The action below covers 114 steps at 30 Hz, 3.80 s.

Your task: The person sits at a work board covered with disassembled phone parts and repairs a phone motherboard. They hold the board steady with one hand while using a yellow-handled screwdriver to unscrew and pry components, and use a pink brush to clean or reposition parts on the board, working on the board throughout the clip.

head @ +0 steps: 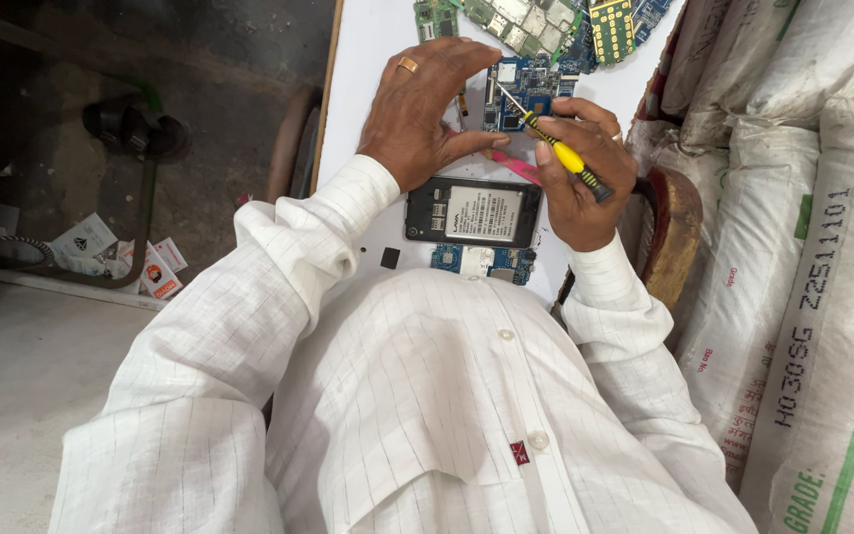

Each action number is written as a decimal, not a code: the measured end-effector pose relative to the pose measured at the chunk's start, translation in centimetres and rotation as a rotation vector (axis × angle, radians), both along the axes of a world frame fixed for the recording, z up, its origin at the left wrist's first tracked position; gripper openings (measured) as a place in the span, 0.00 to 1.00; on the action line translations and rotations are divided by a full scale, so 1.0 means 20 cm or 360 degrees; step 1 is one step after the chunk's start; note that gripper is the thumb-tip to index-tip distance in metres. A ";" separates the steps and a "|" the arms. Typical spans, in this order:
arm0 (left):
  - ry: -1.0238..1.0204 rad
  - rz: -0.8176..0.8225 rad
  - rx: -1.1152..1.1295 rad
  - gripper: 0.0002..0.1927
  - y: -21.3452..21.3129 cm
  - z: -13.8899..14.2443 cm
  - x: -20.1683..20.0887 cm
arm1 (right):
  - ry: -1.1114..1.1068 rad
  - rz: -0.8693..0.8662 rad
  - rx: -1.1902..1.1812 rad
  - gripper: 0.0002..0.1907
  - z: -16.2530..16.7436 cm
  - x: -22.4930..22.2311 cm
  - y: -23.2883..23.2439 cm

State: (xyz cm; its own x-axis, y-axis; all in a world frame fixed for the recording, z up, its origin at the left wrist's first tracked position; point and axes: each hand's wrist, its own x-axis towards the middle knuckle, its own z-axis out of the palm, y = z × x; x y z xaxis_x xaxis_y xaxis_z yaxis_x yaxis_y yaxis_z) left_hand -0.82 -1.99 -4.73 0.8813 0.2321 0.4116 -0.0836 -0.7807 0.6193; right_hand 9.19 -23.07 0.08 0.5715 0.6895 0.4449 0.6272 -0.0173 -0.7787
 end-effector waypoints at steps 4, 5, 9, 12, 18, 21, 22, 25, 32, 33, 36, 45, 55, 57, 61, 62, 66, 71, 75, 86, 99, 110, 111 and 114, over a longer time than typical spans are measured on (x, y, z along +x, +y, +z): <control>0.0025 -0.0007 -0.0037 0.43 0.00 0.00 -0.01 | 0.0062 0.0006 0.0022 0.09 -0.01 0.00 0.00; 0.0026 -0.0009 -0.0045 0.43 0.00 0.00 -0.01 | 0.0066 0.0006 0.0025 0.09 -0.01 0.00 0.00; 0.0022 -0.0016 -0.0061 0.42 0.00 0.01 -0.01 | 0.0131 0.0023 0.0013 0.08 0.00 0.00 0.00; 0.0008 0.0021 -0.0036 0.44 0.00 0.02 0.00 | -0.0084 0.0071 -0.0044 0.07 0.02 0.01 -0.01; 0.0041 0.0034 -0.0039 0.45 0.00 0.03 0.00 | 0.0026 0.0023 0.0094 0.08 -0.02 0.02 -0.04; 0.0073 0.0078 -0.0038 0.44 -0.01 0.04 0.01 | 0.0265 -0.0164 0.0348 0.09 -0.06 0.03 -0.05; 0.0063 0.0082 -0.0048 0.44 0.00 0.04 0.01 | 0.0333 -0.0246 0.0432 0.10 -0.07 0.05 -0.05; 0.0041 0.0075 -0.0089 0.44 0.00 0.03 0.01 | 0.0431 -0.0378 0.0485 0.10 -0.09 0.09 -0.06; 0.0014 0.0066 -0.0120 0.45 0.00 0.00 0.00 | 0.0392 -0.0180 0.0133 0.13 -0.12 0.13 -0.08; 0.0013 0.0065 -0.0118 0.45 0.00 -0.01 0.00 | 0.0459 -0.0152 0.0099 0.12 -0.12 0.13 -0.08; 0.0006 0.0087 -0.0091 0.46 0.00 -0.01 0.01 | 0.0626 -0.0090 0.0035 0.12 -0.10 0.14 -0.09; -0.0043 0.0107 -0.0178 0.45 0.01 0.00 0.00 | 0.0654 -0.0062 0.0022 0.10 -0.09 0.14 -0.08; -0.0037 0.0104 -0.0119 0.45 0.01 0.00 0.01 | 0.0648 -0.0038 0.0105 0.11 -0.12 0.14 -0.10; -0.0041 0.0094 -0.0119 0.45 0.00 0.00 0.01 | 0.0665 -0.0037 0.0112 0.11 -0.12 0.14 -0.11; -0.0045 0.0084 -0.0105 0.45 0.00 0.00 0.01 | 0.0692 -0.0052 0.0115 0.11 -0.13 0.14 -0.11; -0.0047 0.0080 -0.0110 0.45 0.00 0.00 0.01 | 0.0703 -0.0056 0.0119 0.12 -0.13 0.14 -0.11; -0.0051 0.0072 -0.0091 0.45 0.00 0.00 0.01 | 0.0700 -0.0058 0.0138 0.12 -0.13 0.14 -0.11; -0.0049 0.0069 -0.0055 0.46 0.00 0.00 0.00 | 0.0759 -0.0051 0.0138 0.12 -0.12 0.15 -0.11; -0.0032 0.0055 -0.0033 0.47 0.00 0.01 0.00 | 0.0864 -0.0035 0.0129 0.12 -0.11 0.16 -0.11; -0.0051 0.0070 -0.0016 0.47 0.00 0.01 0.00 | 0.0865 0.0079 0.0076 0.12 -0.09 0.17 -0.10; -0.0066 0.0071 -0.0083 0.46 0.00 0.01 0.00 | 0.0873 0.0068 -0.0012 0.13 -0.07 0.17 -0.11; -0.0076 0.0073 -0.0063 0.48 0.00 0.01 0.00 | 0.0886 0.0052 -0.0011 0.14 -0.07 0.18 -0.11; -0.0073 0.0071 -0.0065 0.48 0.00 0.01 0.00 | 0.0881 0.0061 -0.0005 0.14 -0.08 0.18 -0.11; -0.0080 0.0063 -0.0009 0.47 0.00 0.01 0.00 | 0.0879 0.0074 0.0012 0.13 -0.08 0.18 -0.11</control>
State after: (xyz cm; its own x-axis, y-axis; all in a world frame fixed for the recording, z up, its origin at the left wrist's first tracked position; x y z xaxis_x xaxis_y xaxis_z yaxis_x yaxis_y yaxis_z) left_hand -0.74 -1.96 -4.59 0.8496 0.2687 0.4538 -0.0840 -0.7805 0.6195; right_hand 12.74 -25.23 -1.57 0.6902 0.7176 0.0930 0.1255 0.0079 -0.9921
